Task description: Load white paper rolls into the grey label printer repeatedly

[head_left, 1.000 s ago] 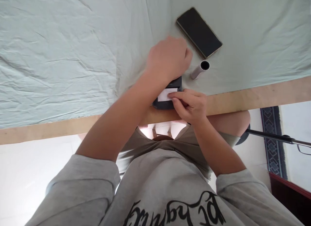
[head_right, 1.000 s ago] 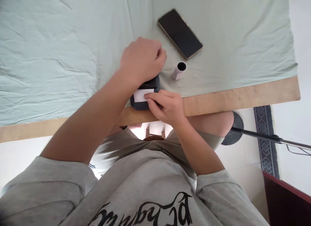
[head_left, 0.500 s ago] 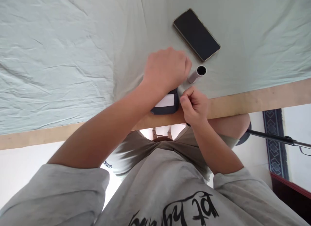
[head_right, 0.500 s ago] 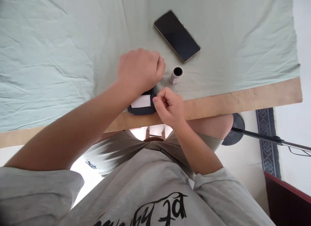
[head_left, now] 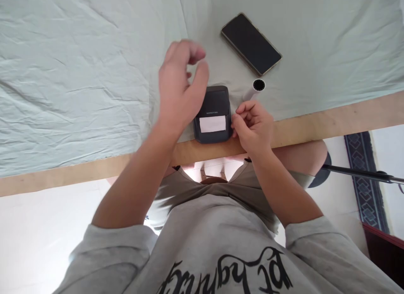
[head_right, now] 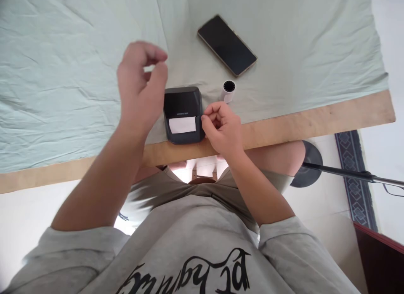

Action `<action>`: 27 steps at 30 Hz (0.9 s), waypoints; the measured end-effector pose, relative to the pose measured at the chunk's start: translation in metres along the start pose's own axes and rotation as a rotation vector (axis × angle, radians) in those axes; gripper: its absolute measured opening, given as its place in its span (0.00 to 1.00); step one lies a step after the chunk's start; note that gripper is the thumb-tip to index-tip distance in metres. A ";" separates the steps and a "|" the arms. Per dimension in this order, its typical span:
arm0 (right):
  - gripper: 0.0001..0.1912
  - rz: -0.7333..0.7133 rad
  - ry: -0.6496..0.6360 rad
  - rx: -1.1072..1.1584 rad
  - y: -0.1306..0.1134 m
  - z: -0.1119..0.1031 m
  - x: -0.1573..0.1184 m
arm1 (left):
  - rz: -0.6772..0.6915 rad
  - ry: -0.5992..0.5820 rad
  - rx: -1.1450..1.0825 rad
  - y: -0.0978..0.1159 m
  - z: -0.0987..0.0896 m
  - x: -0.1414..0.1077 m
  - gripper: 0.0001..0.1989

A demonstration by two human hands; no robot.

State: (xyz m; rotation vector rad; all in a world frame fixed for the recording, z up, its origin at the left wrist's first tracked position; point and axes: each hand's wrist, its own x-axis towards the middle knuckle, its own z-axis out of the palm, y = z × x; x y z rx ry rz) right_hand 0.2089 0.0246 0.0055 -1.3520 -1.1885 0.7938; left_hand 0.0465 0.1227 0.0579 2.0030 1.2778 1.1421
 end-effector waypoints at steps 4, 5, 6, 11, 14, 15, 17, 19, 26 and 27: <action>0.03 -0.005 -0.006 -0.002 -0.002 0.000 0.001 | -0.061 -0.104 0.103 -0.012 -0.025 -0.053 0.14; 0.03 -0.007 -0.005 -0.001 -0.002 0.000 0.001 | -0.075 -0.154 0.115 -0.015 -0.028 -0.064 0.18; 0.03 -0.010 -0.001 0.003 -0.003 0.000 0.001 | -0.068 -0.215 0.122 -0.018 -0.029 -0.074 0.23; 0.04 -0.017 0.005 0.029 -0.003 0.000 0.002 | -0.072 -0.422 0.198 -0.024 -0.021 -0.098 0.50; 0.05 0.011 0.013 0.020 -0.004 0.000 0.002 | -0.060 -0.430 0.244 -0.025 -0.018 -0.100 0.59; 0.06 0.016 0.017 0.020 -0.004 -0.001 0.002 | -0.052 -0.434 0.255 -0.026 -0.019 -0.099 0.60; 0.08 0.020 0.022 0.018 -0.004 -0.001 0.001 | -0.038 -0.450 0.272 -0.027 -0.021 -0.096 0.61; 0.13 0.026 0.019 0.004 -0.004 -0.002 0.001 | -0.026 -0.467 0.280 -0.030 -0.023 -0.094 0.63; 0.24 -0.041 0.022 -0.102 -0.001 -0.003 0.002 | 0.003 -0.398 0.313 -0.035 -0.022 -0.102 0.59; 0.22 -0.050 0.021 -0.129 -0.001 -0.002 0.003 | 0.009 -0.389 0.313 -0.034 -0.021 -0.104 0.58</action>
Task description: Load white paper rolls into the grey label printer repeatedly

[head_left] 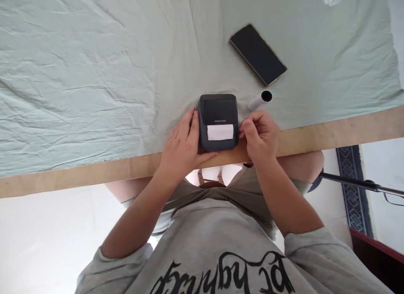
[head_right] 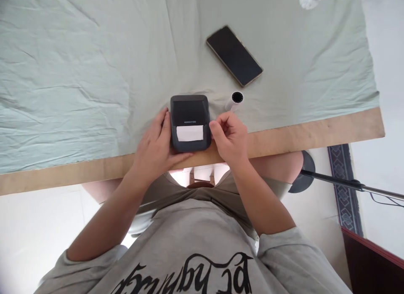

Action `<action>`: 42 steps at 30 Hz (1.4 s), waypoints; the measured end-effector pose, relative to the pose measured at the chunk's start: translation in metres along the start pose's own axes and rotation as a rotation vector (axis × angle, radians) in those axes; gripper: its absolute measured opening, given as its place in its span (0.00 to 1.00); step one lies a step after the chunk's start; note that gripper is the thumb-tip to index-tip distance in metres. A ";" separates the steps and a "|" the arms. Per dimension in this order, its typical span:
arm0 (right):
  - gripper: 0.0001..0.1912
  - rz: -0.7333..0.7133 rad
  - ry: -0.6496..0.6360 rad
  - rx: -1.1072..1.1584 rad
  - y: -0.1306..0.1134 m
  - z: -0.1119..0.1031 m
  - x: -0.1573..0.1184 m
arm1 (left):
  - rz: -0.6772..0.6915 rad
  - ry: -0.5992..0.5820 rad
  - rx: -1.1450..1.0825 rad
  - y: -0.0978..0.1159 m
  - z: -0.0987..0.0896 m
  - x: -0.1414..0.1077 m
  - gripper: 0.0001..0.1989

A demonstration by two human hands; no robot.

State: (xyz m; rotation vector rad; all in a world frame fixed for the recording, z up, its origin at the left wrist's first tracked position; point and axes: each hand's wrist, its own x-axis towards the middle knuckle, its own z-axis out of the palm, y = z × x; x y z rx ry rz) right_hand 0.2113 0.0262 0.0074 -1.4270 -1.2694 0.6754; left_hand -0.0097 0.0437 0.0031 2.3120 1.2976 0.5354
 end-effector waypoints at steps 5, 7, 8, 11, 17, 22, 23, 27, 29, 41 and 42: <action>0.13 -0.081 -0.082 -0.191 -0.005 0.003 0.002 | 0.042 0.035 0.023 0.000 0.000 0.000 0.55; 0.14 -0.094 -0.116 -0.203 -0.007 0.003 0.002 | 0.048 0.035 0.029 0.000 0.000 0.001 0.55; 0.15 -0.091 -0.127 -0.197 -0.007 0.003 0.002 | 0.043 0.032 0.031 0.000 0.000 0.002 0.55; 0.17 -0.089 -0.126 -0.188 -0.007 0.003 0.002 | 0.005 0.016 0.036 0.002 0.000 0.001 0.55; 0.20 -0.106 -0.122 -0.215 -0.008 0.003 0.002 | -0.017 0.007 0.031 0.004 -0.003 -0.002 0.54; 0.17 -0.076 -0.102 -0.194 -0.007 0.006 0.002 | -0.003 0.033 0.037 -0.001 -0.002 0.000 0.54; 0.17 -0.071 -0.088 -0.195 -0.007 0.007 0.002 | 0.000 0.041 0.042 -0.001 -0.002 0.001 0.53; 0.16 -0.057 -0.059 -0.187 -0.005 0.010 0.003 | -0.014 0.034 0.049 -0.001 -0.002 0.002 0.52; 0.14 -0.054 -0.076 -0.186 -0.005 0.010 0.003 | -0.022 0.016 0.048 0.000 -0.003 0.001 0.52; 0.12 0.053 -0.201 -0.328 -0.043 -0.008 0.025 | -0.071 -0.007 0.013 0.010 -0.010 0.001 0.40; 0.10 0.024 -0.190 -0.358 -0.047 -0.007 0.029 | -0.072 -0.003 0.010 0.010 -0.010 0.001 0.39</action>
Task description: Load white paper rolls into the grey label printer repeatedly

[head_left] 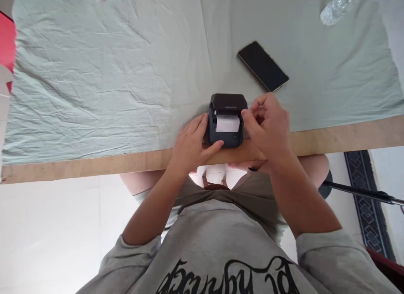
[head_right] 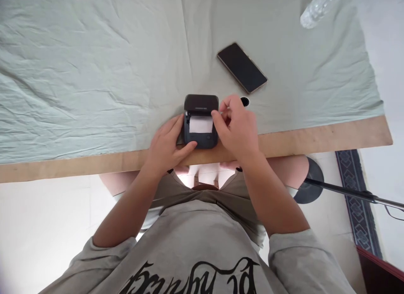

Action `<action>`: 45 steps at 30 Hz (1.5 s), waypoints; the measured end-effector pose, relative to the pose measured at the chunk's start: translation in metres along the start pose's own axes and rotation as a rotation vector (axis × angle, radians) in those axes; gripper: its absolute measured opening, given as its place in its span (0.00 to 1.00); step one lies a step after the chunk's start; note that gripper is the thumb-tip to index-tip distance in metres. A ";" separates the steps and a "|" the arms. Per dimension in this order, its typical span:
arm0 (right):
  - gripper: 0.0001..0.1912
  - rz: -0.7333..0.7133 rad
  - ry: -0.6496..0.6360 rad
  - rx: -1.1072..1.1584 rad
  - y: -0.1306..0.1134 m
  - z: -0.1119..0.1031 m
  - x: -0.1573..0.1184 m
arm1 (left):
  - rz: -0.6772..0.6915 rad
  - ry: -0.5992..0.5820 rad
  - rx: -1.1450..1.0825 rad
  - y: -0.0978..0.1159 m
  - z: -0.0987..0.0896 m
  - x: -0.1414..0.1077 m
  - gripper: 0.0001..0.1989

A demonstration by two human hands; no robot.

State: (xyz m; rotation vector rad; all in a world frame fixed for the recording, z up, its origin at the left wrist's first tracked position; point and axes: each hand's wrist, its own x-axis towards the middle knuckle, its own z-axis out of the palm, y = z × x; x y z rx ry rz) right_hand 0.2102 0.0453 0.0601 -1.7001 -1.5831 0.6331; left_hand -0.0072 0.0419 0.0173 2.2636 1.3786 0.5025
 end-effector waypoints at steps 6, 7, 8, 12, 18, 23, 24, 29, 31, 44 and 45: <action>0.02 -0.080 0.026 -0.257 -0.018 -0.004 0.026 | -0.007 0.013 -0.017 0.001 0.000 0.000 0.39; 0.01 -0.087 -0.016 -0.333 -0.020 -0.004 0.028 | -0.006 0.013 -0.019 0.001 0.000 0.000 0.39; 0.01 -0.087 -0.077 -0.419 -0.023 -0.004 0.031 | -0.004 0.014 -0.020 0.001 0.000 0.000 0.39; 0.09 -0.062 -0.363 -0.715 -0.031 0.000 0.042 | 0.002 0.021 -0.020 0.001 0.001 0.000 0.41; 0.15 -0.129 -0.539 -0.751 -0.036 0.001 0.064 | 0.037 0.023 -0.051 -0.003 0.001 -0.001 0.43; 0.14 -0.086 -0.459 -0.367 -0.037 -0.026 0.052 | 0.063 0.036 -0.140 -0.005 0.000 -0.003 0.53; 0.15 -0.056 -0.395 -0.168 -0.033 -0.032 0.045 | 0.063 0.036 -0.148 -0.005 -0.001 -0.004 0.54; 0.15 0.227 0.155 0.798 0.016 -0.045 0.011 | 0.054 0.035 -0.153 -0.004 -0.001 -0.004 0.53; 0.12 0.360 0.309 0.877 0.039 -0.045 0.006 | 0.058 0.038 -0.147 -0.004 -0.001 -0.003 0.54; 0.15 0.235 0.324 0.442 0.084 -0.038 -0.003 | 0.072 0.012 -0.112 -0.006 -0.002 -0.002 0.49; 0.15 0.238 0.332 0.390 0.087 -0.037 -0.003 | 0.074 0.010 -0.113 -0.006 -0.002 -0.002 0.49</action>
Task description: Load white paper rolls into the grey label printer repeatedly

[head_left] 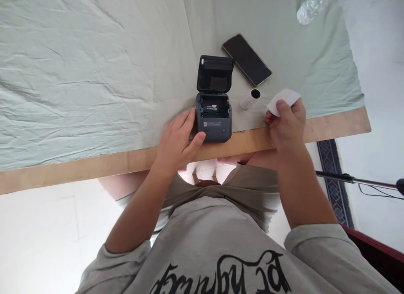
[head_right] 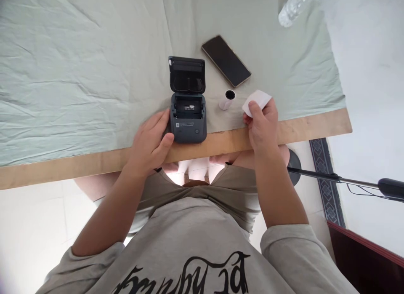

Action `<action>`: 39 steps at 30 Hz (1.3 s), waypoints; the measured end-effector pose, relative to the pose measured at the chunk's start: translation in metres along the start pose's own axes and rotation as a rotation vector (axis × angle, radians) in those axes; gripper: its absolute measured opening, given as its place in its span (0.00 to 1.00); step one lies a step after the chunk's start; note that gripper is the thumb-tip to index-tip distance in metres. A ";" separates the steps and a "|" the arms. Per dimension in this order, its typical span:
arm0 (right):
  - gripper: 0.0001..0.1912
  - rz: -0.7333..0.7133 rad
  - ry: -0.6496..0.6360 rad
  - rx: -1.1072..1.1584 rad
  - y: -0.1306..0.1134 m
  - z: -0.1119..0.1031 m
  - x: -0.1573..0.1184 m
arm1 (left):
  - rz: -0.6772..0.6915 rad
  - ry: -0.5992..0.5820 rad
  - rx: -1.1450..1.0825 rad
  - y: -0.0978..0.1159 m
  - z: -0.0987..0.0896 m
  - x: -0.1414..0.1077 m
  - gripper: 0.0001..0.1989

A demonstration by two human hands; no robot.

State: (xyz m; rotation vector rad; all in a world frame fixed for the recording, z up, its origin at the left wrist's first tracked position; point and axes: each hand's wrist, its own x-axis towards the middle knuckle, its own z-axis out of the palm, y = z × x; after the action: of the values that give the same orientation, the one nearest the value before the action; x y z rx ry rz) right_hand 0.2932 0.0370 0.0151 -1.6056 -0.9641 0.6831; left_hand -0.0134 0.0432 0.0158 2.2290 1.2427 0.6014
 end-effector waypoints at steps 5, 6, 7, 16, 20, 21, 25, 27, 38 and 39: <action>0.15 -0.116 0.006 -0.256 0.006 -0.010 0.007 | 0.012 0.003 0.012 -0.002 0.001 0.001 0.47; 0.14 -0.158 0.009 -0.328 0.004 -0.013 0.009 | 0.013 0.003 0.013 -0.002 0.001 0.001 0.47; 0.14 -0.200 0.015 -0.400 0.003 -0.015 0.011 | 0.014 0.003 0.013 -0.002 0.001 0.001 0.47; 0.29 -0.149 -0.025 -0.767 -0.002 -0.019 0.024 | -0.006 0.010 0.022 -0.001 0.002 0.000 0.47; 0.30 -0.311 -0.009 -0.813 -0.022 -0.014 0.008 | -0.001 0.000 0.017 -0.001 0.001 0.000 0.47; 0.27 -0.367 0.025 -0.825 -0.030 -0.011 0.001 | 0.001 -0.003 0.015 -0.001 0.001 0.000 0.46; 0.22 -0.441 -0.086 -0.848 -0.052 0.012 -0.017 | 0.003 0.004 0.012 -0.001 0.000 0.000 0.46; 0.24 -0.428 -0.177 -0.843 -0.049 0.027 -0.017 | 0.001 0.004 0.015 -0.001 0.000 0.000 0.46; 0.29 -0.318 -0.209 -0.823 -0.016 0.039 -0.004 | -0.007 0.004 0.018 0.000 0.002 0.000 0.47; 0.30 -0.331 -0.214 -0.814 -0.017 0.039 -0.005 | -0.008 0.003 0.016 0.000 0.002 0.000 0.47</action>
State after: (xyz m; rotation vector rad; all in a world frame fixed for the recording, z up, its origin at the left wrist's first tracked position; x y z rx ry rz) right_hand 0.2540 0.0537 0.0217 -2.0044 -1.7709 0.2264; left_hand -0.0117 0.0425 0.0143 2.2359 1.2620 0.5939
